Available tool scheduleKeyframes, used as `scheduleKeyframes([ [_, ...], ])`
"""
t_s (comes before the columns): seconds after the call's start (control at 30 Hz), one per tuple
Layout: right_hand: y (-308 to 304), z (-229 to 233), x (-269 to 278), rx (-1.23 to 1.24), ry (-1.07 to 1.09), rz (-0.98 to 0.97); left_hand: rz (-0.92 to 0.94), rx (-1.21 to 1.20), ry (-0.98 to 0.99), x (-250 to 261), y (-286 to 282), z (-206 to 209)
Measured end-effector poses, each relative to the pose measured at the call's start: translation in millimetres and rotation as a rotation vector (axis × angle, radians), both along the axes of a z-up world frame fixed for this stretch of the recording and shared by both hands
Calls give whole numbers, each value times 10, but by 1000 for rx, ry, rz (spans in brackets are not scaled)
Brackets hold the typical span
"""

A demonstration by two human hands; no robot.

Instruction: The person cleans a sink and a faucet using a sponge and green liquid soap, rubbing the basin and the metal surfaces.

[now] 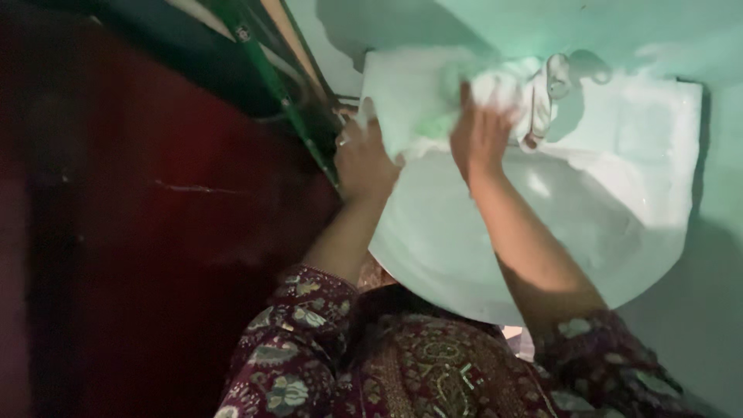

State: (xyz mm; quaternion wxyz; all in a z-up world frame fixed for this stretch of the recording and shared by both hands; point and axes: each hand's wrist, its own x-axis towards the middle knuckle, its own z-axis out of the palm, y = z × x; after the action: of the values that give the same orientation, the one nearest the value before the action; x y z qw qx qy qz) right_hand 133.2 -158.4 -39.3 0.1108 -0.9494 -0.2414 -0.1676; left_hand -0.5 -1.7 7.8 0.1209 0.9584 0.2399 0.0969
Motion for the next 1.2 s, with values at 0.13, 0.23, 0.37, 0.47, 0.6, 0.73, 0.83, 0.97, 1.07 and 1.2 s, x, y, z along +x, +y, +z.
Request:
scheduleKeyframes([
  [0.13,214,78,-305,89,-69,167,-23,38,-44,39,8,-101],
  [0.23,371,173,-242,-4,-48,325,13,41,-103,28,-4,-131],
  [0.37,241,191,47,-125,-12,163,4,19,-5,38,15,-22],
  [0.47,-38,119,-103,41,291,-41,20,31,14,37,-8,43],
  [0.6,-209,52,-570,-136,-29,140,40,32,6,46,-17,83],
  [0.73,-566,138,-934,27,115,134,36,64,34,38,-30,102],
  [0.83,-908,411,-916,232,224,-21,24,74,3,44,-15,92],
  [0.97,-1024,824,-803,542,152,-77,15,51,-27,24,-28,51],
  [1.07,-719,949,-606,436,-59,11,24,46,-46,40,-22,60],
  [1.2,-609,974,-242,235,-25,-52,13,5,10,49,4,70],
])
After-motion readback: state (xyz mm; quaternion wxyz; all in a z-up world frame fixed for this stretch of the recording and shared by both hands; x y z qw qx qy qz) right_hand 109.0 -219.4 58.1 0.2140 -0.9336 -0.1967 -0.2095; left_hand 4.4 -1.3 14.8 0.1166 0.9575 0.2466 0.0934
